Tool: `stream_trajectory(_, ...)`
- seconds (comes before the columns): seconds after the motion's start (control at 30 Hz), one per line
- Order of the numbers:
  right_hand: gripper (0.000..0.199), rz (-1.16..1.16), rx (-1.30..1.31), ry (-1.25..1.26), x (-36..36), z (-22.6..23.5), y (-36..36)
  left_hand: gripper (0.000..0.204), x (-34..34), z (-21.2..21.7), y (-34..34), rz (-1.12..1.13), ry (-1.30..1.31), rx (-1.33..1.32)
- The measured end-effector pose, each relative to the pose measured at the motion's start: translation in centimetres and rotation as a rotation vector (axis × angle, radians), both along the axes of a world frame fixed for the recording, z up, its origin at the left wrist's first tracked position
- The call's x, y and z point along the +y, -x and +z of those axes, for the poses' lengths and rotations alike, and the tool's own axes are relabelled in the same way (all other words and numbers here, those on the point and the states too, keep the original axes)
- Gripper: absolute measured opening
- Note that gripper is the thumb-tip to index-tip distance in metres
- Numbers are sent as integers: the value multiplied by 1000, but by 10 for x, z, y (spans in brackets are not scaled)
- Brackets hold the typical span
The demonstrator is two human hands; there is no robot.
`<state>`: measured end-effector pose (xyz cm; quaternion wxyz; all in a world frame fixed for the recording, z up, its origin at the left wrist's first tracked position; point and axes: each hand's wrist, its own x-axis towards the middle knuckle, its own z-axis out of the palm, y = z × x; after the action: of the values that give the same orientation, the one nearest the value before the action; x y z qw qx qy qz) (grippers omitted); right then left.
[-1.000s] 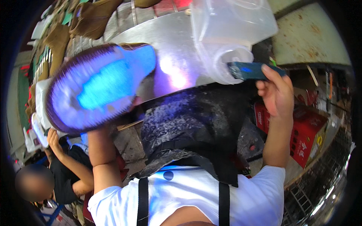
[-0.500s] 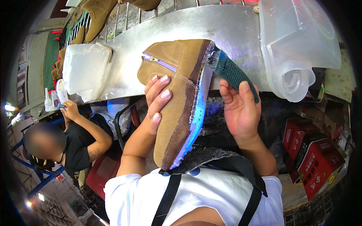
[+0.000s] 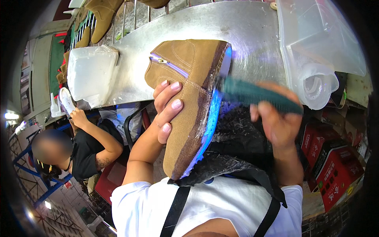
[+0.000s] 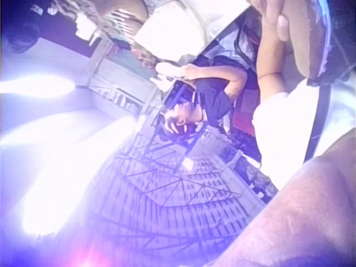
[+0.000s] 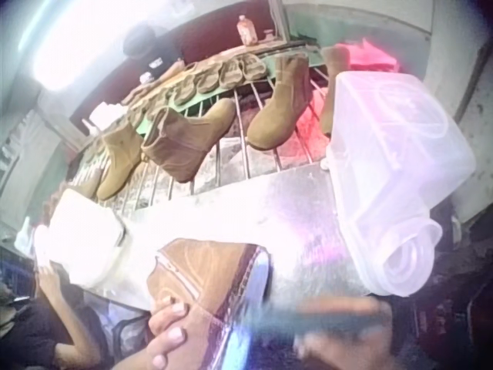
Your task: The person picks up a boot, applies liquid from a container using a brush around the base and sole edges, and places the boot back onto a metal rack.
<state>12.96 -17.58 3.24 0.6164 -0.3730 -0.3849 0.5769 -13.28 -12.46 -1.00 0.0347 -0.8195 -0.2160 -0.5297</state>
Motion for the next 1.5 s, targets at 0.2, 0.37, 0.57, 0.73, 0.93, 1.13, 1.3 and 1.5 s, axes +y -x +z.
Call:
stream_trajectory(0.2, 32, -33, -481, -558, 9, -9, 2, 85, 0, -8, -4, -5, -15, -68)
stream_trajectory(0.37, 23, 169, -260, -449, 10, 9, -3, 87, 2, -4, 13, -55, -2, 48)
stream_trajectory(0.57, 22, -37, -188, -228, 22, -13, -1, 83, 7, -10, -3, -41, -49, -70)
stream_trajectory(0.73, 22, -135, -230, -205, 35, -16, -1, 85, 9, -13, -2, -79, -56, -73)
stream_trajectory(0.93, 24, -257, -314, 4, 49, 6, 4, 86, 9, -9, 2, -60, -54, -16)
stream_trajectory(1.13, 23, -143, -316, -146, 35, -4, -5, 84, 5, -12, 3, -79, -18, -29)
stream_trajectory(1.3, 24, 2, -340, -188, 12, 8, -3, 83, 6, 10, 15, -117, 27, 141)
stream_trajectory(1.5, 28, 66, -436, -350, 16, 22, -10, 80, 6, -3, -3, -69, -35, 38)
